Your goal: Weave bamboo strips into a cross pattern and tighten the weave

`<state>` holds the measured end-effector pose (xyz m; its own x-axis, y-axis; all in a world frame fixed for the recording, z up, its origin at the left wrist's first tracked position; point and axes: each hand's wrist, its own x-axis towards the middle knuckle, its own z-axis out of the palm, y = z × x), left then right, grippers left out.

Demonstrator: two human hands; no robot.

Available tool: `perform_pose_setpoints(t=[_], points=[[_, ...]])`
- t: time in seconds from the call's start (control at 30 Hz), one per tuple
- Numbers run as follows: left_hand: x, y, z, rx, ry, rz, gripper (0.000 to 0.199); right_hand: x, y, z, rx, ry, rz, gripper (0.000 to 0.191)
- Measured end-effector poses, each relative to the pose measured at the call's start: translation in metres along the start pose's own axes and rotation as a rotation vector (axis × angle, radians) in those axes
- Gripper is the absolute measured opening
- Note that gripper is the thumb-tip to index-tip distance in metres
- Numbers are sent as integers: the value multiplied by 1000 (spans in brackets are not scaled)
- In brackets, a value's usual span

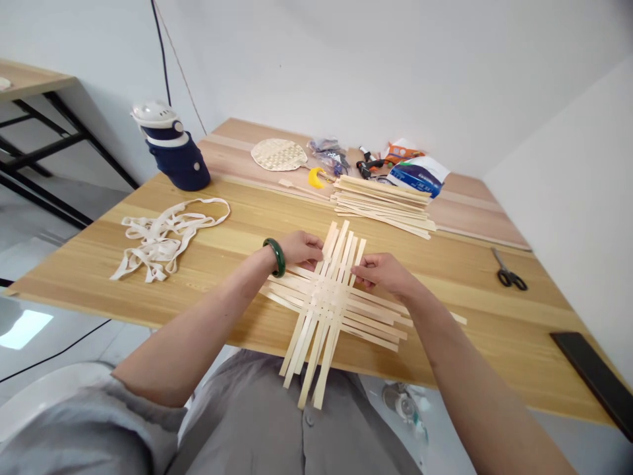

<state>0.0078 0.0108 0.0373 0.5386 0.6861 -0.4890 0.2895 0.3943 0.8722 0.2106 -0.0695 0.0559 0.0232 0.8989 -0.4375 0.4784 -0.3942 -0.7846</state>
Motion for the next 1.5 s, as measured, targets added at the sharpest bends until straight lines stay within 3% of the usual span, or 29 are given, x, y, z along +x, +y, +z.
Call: perform_pose_setpoints(t=[0.2,0.53,0.9,1.5], points=[[-2,-1,-2,-52,-36,-6,15,0,-1,-1,-4,-10,-1,23],[7,-10,-3,-87,45,1,28,-2,-5,1,-23,-7,14,22],[1,-10,-3,-98,-58,18,20,0,-2,2,-47,14,54,22],[0,-11,-4,-156,-94,15,17,1,-1,5,-52,13,50,22]])
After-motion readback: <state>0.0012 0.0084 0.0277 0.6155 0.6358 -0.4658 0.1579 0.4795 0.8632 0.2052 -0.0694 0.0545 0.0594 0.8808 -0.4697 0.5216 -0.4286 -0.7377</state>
